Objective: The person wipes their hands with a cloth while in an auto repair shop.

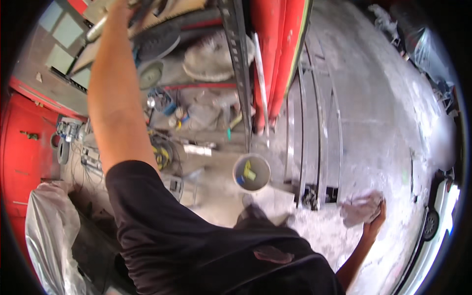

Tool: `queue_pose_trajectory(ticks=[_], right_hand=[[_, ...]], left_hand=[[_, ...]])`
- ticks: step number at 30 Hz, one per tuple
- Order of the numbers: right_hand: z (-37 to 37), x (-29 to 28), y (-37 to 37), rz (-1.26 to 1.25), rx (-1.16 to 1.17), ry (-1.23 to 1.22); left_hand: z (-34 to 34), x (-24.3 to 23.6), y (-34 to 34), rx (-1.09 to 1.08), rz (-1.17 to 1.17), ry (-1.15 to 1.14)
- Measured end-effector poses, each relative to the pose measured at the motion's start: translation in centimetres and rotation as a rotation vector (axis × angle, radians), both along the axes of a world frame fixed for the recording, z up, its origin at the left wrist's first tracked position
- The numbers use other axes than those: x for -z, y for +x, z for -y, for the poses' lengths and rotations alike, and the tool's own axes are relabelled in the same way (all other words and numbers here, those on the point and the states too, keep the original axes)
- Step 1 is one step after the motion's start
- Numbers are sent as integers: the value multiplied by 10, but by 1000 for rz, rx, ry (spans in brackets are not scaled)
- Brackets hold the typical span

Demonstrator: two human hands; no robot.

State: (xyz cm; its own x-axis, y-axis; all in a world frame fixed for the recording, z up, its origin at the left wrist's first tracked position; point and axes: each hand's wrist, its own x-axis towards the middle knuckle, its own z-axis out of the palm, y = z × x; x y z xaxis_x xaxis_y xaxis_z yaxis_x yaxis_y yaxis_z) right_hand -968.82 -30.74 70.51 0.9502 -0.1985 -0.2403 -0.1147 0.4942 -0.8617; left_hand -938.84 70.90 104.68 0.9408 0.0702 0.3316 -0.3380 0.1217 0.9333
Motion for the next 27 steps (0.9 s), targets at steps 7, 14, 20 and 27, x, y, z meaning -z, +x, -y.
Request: queue_pose_trajectory(ticks=[7, 14, 20, 27], right_hand=[[16, -29, 23, 165, -141, 30], [-16, -29, 71, 284, -461, -382], [4, -6, 84, 117, -443, 47], [-46, 16, 85, 117, -588, 300]], left_hand=[[177, -12, -100, -911, -109, 29], [319, 112, -316, -1064, 259, 281], [490, 341, -352, -728, -479, -77], [673, 424, -352, -376, -379, 262]])
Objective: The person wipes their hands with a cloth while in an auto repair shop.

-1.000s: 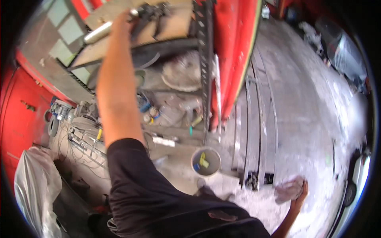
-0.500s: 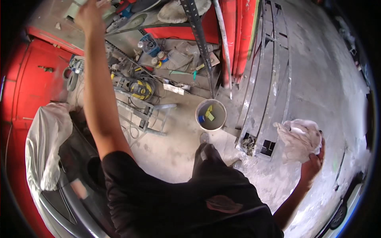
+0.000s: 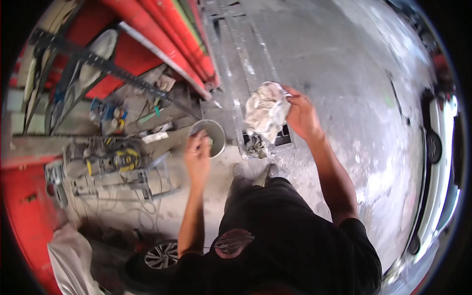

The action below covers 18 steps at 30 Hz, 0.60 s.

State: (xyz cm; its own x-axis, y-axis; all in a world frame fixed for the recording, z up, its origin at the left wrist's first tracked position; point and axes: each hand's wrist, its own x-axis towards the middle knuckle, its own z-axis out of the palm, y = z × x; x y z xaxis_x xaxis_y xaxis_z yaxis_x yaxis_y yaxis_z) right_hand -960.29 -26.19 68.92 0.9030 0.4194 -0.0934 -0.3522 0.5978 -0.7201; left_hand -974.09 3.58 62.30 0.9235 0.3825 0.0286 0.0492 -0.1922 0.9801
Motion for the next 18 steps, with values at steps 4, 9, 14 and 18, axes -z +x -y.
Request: queue_pose_trajectory(ticks=[4, 9, 14, 18], right_hand=[[19, 21, -21, -10, 64, -95], [43, 41, -29, 298, 151, -533], [122, 32, -24, 225, 99, -493], [204, 72, 5, 621, 290, -851]], left_hand=[[116, -66, 54, 283, 302, 304], [173, -50, 104, 311, 360, 439], [233, -18, 156, 189, 61, -267], [319, 5, 177, 240, -49, 61]])
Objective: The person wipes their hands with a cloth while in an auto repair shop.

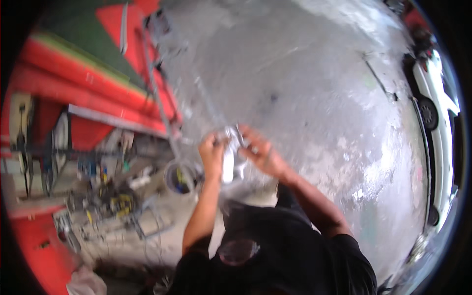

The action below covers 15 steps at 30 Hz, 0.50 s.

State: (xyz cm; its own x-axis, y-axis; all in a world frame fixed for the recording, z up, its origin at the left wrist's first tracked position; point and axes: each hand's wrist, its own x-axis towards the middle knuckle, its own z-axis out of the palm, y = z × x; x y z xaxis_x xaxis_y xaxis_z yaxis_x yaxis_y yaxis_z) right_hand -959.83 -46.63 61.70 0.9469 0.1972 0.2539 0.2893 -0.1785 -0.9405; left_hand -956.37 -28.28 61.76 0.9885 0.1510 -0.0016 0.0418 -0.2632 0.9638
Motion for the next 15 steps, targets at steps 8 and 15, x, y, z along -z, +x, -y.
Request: queue_pose_trajectory(ticks=[8, 15], right_hand=[[180, -8, 75, 153, 106, -217], [232, 20, 161, 216, 122, -479]], left_hand=[[199, -19, 23, 235, 30, -85], [259, 32, 130, 187, -106, -220]])
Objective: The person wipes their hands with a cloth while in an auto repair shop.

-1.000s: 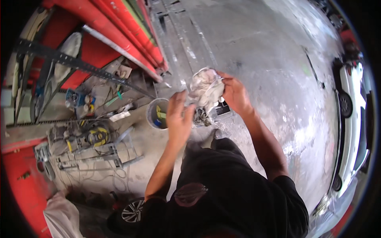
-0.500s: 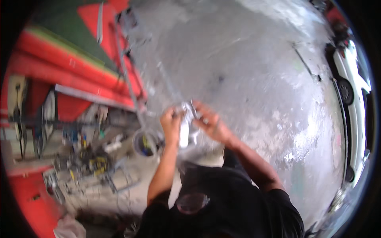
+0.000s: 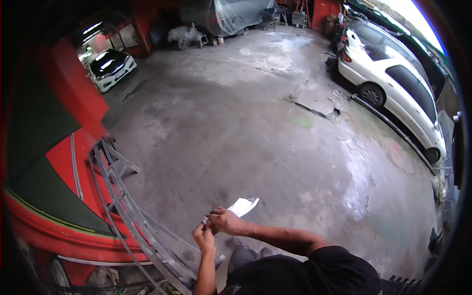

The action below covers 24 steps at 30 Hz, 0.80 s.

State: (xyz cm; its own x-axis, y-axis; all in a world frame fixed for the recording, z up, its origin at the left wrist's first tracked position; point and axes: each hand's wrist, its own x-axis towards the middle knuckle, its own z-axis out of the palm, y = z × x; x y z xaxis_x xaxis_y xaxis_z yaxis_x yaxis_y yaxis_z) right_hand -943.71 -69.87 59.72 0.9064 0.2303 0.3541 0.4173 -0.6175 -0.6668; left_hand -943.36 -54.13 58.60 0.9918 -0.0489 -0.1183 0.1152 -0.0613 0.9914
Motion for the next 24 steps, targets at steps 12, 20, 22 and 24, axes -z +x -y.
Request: queue_pose_trajectory(ticks=[12, 20, 22, 24], right_hand=[[78, 30, 267, 75, 52, 40], [171, 58, 470, -68, 310, 588], [177, 17, 521, -154, 348, 642], [178, -4, 575, -150, 325, 558]], left_hand=[[74, -11, 271, 25, -228, -411], [83, -13, 483, 295, -272, -655], [78, -7, 540, 305, -274, -682], [90, 0, 605, 329, -254, -706]])
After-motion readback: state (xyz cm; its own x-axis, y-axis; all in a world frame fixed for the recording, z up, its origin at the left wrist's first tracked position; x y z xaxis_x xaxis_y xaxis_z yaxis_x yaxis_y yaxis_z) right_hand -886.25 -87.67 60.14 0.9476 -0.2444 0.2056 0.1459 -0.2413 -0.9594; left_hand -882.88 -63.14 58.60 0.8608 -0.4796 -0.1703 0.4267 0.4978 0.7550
